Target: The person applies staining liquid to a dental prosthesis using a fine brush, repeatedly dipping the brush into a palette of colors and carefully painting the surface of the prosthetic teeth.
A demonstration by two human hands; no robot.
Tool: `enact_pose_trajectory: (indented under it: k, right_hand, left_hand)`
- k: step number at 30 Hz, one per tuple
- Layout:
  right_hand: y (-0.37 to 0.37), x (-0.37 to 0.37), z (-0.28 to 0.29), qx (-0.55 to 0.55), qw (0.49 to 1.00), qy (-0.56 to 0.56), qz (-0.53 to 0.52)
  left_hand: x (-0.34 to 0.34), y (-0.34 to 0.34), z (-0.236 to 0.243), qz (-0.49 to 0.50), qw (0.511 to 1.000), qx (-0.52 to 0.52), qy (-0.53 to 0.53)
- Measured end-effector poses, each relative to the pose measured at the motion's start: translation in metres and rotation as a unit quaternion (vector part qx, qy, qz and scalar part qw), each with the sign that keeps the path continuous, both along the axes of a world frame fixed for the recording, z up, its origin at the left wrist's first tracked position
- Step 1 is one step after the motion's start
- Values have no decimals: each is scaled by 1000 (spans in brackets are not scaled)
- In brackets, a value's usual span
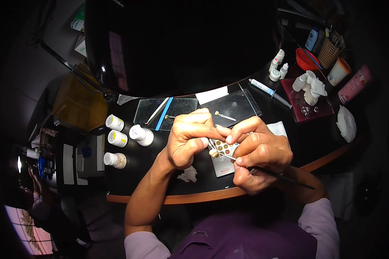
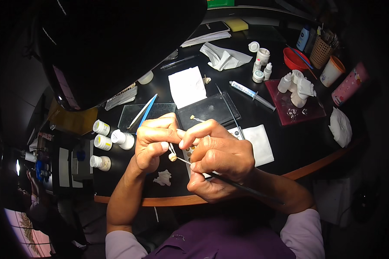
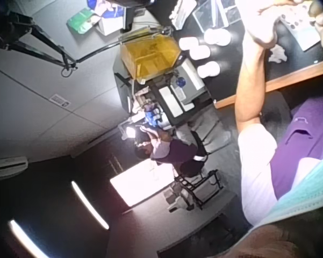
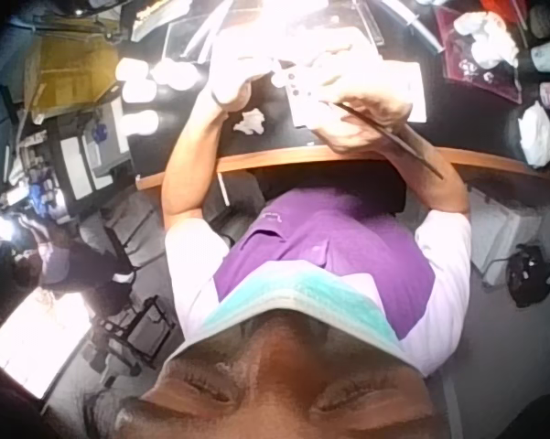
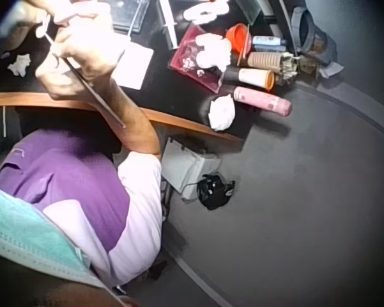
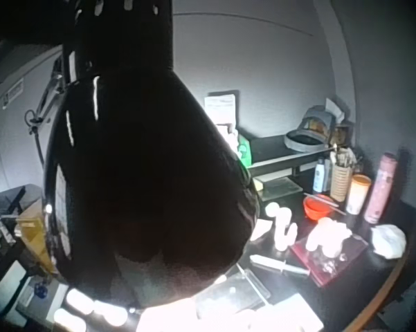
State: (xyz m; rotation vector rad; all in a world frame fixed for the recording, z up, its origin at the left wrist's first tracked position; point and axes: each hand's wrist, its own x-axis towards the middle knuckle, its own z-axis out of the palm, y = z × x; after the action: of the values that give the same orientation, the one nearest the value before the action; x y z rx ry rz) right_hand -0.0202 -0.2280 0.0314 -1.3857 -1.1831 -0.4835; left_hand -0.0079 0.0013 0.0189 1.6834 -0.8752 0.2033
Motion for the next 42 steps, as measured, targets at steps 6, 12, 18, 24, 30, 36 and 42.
enact_pose_trajectory:
  k: [6,12,18,24,30,36,42]
  right_hand:
    - [2,0,2,14,1000,-6,-14]
    - [2,-1,1,12,1000,1,-18]
    - [2,-1,2,14,1000,3,-15]
    - [0,-1,2,2,1000,3,-15]
    - [0,-1,-1,6,1000,8,0]
    - [0,-1,-1,10,1000,11,1]
    - [3,-1,-1,19,1000,14,3]
  left_hand:
    - [0,-1,2,-1,1000,3,-6]
    - [-2,-2,1,7,1000,1,4]
    - [-2,-2,0,7,1000,1,2]
    - [-2,-2,1,6,1000,3,4]
    - [-2,-1,1,7,1000,4,5]
    - [-2,-4,4,2,1000,-2,5]
    - [-3,0,1,-1,1000,0,5]
